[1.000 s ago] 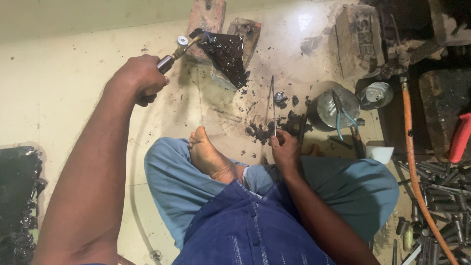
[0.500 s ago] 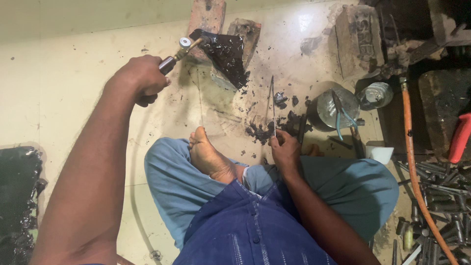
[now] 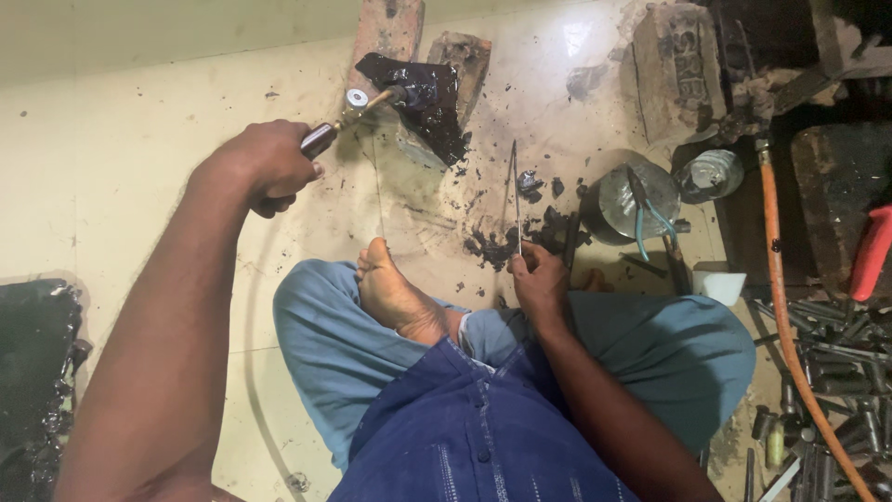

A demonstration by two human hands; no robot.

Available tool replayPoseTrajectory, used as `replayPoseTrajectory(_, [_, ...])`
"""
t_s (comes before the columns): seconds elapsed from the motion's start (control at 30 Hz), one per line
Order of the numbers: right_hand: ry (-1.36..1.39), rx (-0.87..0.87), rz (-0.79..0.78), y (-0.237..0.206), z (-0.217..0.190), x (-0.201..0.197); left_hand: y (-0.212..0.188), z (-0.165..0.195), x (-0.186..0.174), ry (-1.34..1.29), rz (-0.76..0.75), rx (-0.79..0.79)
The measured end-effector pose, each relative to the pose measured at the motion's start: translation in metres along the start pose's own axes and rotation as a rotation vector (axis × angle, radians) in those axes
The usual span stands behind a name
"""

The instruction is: The person sits on the floor holding a blowtorch in one hand and a thin rod in the other, repeatedly heating a dark, glossy material on a brick-mounted mold and scraping at it. They turn the mold piece by hand, then lift a larger mold plate with foil-like material and scrape and tap it while holding it on their lap.

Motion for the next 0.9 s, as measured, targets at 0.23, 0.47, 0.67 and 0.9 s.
replayPoseTrajectory(0.23, [0.001,-0.026,0.016,0.000,0.000,0.001,0.001,-0.004,-0.005,-0.021,0.028,-0.031])
replayPoseTrajectory(0.47, [0.005,0.018,-0.003,0.000,0.002,0.001,0.006,0.005,-0.006,-0.037,0.070,-0.020])
replayPoseTrajectory(0.67, [0.016,-0.003,0.011,0.000,-0.002,0.000,0.001,0.014,-0.001,-0.036,0.023,0.019])
replayPoseTrajectory(0.9, [0.025,0.005,0.004,0.001,0.008,0.005,-0.014,0.002,0.001,0.039,-0.020,0.031])
Point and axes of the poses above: each hand's wrist, its own y-axis towards the middle knuckle, its own x-axis out of the palm, z = x × y, the point moved 3 cm from there along y, towards the middle knuckle, and after that the axes turned 6 degrees about z, right-handed, at the moved point
